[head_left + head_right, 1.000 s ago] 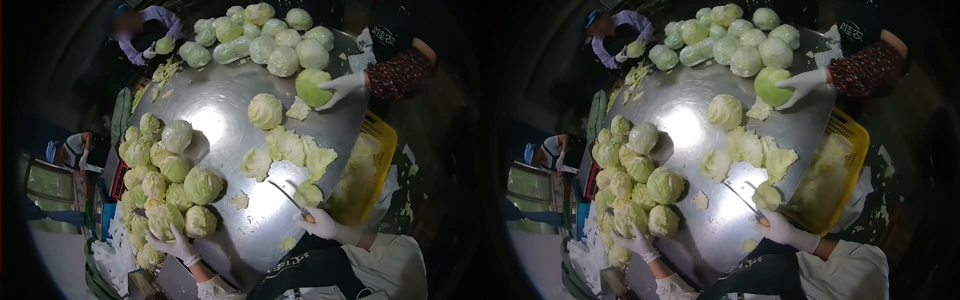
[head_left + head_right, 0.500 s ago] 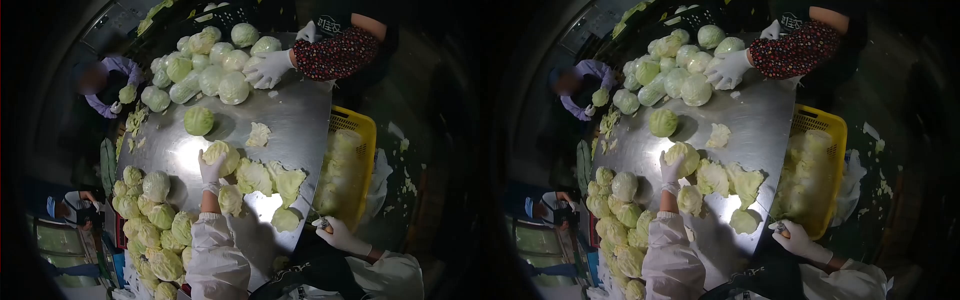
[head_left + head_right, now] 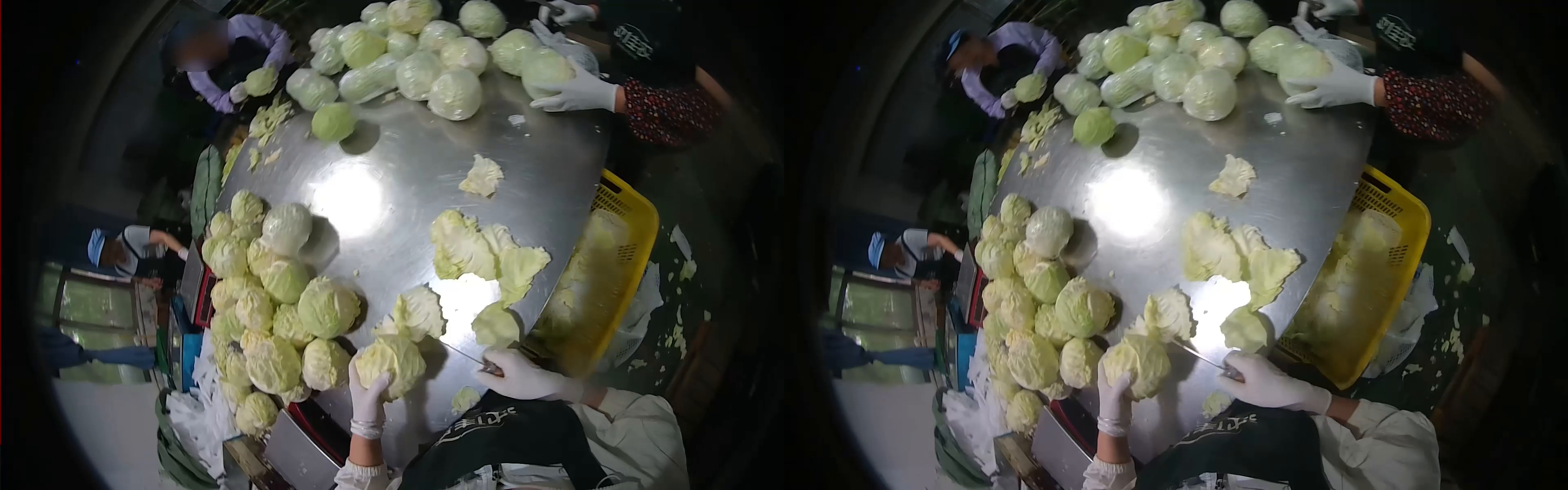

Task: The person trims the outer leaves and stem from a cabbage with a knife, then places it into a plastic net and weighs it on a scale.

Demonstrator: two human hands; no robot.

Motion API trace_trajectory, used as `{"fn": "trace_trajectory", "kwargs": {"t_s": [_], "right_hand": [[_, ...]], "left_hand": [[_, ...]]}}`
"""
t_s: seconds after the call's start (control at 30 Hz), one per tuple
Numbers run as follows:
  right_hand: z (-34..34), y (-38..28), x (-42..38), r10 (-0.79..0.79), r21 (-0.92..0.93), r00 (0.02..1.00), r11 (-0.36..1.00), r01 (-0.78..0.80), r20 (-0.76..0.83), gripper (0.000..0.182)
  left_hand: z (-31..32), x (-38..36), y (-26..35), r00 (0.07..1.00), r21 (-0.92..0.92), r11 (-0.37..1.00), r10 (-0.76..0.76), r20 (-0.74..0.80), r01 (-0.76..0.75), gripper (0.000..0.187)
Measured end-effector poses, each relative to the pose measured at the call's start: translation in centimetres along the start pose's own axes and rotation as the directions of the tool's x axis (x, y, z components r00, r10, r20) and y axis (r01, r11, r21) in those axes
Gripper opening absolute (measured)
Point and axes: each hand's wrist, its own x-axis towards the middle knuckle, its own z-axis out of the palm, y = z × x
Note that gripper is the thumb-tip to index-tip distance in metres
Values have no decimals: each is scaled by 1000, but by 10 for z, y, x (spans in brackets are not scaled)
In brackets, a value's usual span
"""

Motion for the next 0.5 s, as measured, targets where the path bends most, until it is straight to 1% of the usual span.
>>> {"fn": "trace_trajectory", "kwargs": {"t_s": [0.03,0.07,0.1,0.13,0.17,0.2,0.27,0.3,0.33,0.37,0.4,0.43,0.47,0.5], "right_hand": [[15,-5,8,-41,68,999,997,39,33,29],[31,-9,14,-82,137,995,988,73,62,32],[42,-12,21,-82,134,992,989,68,96,32],[54,-15,25,-148,145,984,980,133,97,37],[63,-15,27,-212,159,973,968,195,96,44],[68,-13,31,-234,103,960,970,221,150,48],[79,-7,40,-284,2,956,959,285,80,47],[80,-5,42,-258,-76,966,963,257,1,48],[72,-3,46,-217,-56,976,975,216,-13,46],[64,0,50,-183,-55,983,982,182,-2,45],[57,6,53,-147,-54,989,988,147,4,44],[52,12,56,-168,-96,986,981,168,10,43],[49,9,54,-159,-107,987,981,159,5,43],[46,3,53,-178,-132,984,976,173,-28,43]], "left_hand": [[-16,-17,-16,993,7,999,-34,-111,35,86],[-22,-31,-22,989,-6,999,-38,-141,38,86],[-26,-46,-27,981,12,998,-66,-181,70,90],[-29,-62,-33,970,28,994,-99,-223,108,95],[-31,-72,-44,983,76,997,22,-181,-8,104],[-28,-81,-44,978,64,998,8,-211,5,104],[-19,-84,-40,991,346,937,10,-131,36,102],[-13,-78,-41,994,344,938,7,-107,30,104],[-11,-73,-43,994,331,943,3,-113,35,104],[-9,-68,-46,984,623,778,159,-79,-76,105],[-6,-60,-49,956,842,514,293,7,-164,106],[-1,-49,-53,887,865,440,462,12,-241,103],[5,-39,-57,888,858,450,460,15,-248,103],[12,-29,-61,874,682,641,486,-4,-354,98]]}}
